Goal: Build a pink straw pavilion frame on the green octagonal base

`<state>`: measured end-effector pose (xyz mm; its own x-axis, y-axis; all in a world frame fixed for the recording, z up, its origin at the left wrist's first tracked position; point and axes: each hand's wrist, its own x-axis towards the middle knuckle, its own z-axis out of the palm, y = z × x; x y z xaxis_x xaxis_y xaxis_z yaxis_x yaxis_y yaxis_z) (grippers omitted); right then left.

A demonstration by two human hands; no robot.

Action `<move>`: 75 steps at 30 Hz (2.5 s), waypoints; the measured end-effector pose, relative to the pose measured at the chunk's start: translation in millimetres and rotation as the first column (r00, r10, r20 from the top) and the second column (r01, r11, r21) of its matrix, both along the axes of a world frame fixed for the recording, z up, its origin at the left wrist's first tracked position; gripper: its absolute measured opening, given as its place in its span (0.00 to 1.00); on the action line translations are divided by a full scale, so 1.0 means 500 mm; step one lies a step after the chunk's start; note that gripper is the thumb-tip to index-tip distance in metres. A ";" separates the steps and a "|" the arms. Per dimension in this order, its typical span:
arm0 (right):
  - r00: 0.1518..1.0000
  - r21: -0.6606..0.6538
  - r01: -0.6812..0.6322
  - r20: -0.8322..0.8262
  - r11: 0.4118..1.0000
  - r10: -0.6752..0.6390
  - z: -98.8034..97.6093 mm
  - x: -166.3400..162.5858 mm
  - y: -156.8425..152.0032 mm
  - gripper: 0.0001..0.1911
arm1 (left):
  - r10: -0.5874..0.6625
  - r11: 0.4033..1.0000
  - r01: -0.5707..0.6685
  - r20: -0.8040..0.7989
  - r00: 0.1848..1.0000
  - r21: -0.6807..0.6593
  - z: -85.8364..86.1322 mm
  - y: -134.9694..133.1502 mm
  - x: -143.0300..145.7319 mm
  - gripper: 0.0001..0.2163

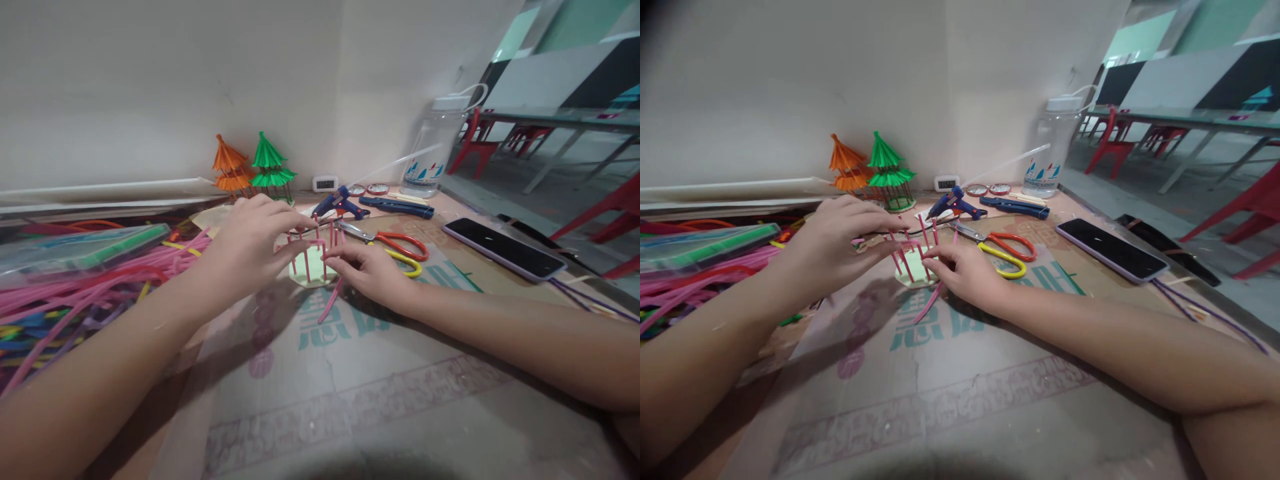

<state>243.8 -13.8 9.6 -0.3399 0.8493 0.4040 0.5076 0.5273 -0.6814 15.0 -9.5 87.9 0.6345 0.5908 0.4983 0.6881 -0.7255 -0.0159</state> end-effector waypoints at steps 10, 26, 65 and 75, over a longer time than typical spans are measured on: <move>0.998 0.007 0.033 -0.057 0.999 -0.032 0.006 0.018 0.000 0.13 | 0.127 0.992 -0.127 0.048 0.991 -0.005 0.029 0.003 -0.027 0.19; 0.999 0.082 0.033 -0.010 0.996 -0.032 0.002 0.011 -0.005 0.15 | -0.074 0.997 0.074 0.083 0.994 0.010 -0.036 0.014 0.008 0.12; 0.995 0.064 -0.009 -0.102 0.998 0.015 0.007 -0.028 0.010 0.17 | -0.106 0.961 0.088 0.053 0.993 0.262 -0.044 0.015 0.014 0.08; 0.996 0.046 -0.006 -0.093 0.999 0.010 0.011 -0.028 0.007 0.17 | -0.076 0.982 0.063 0.069 0.995 0.177 -0.039 0.011 0.016 0.08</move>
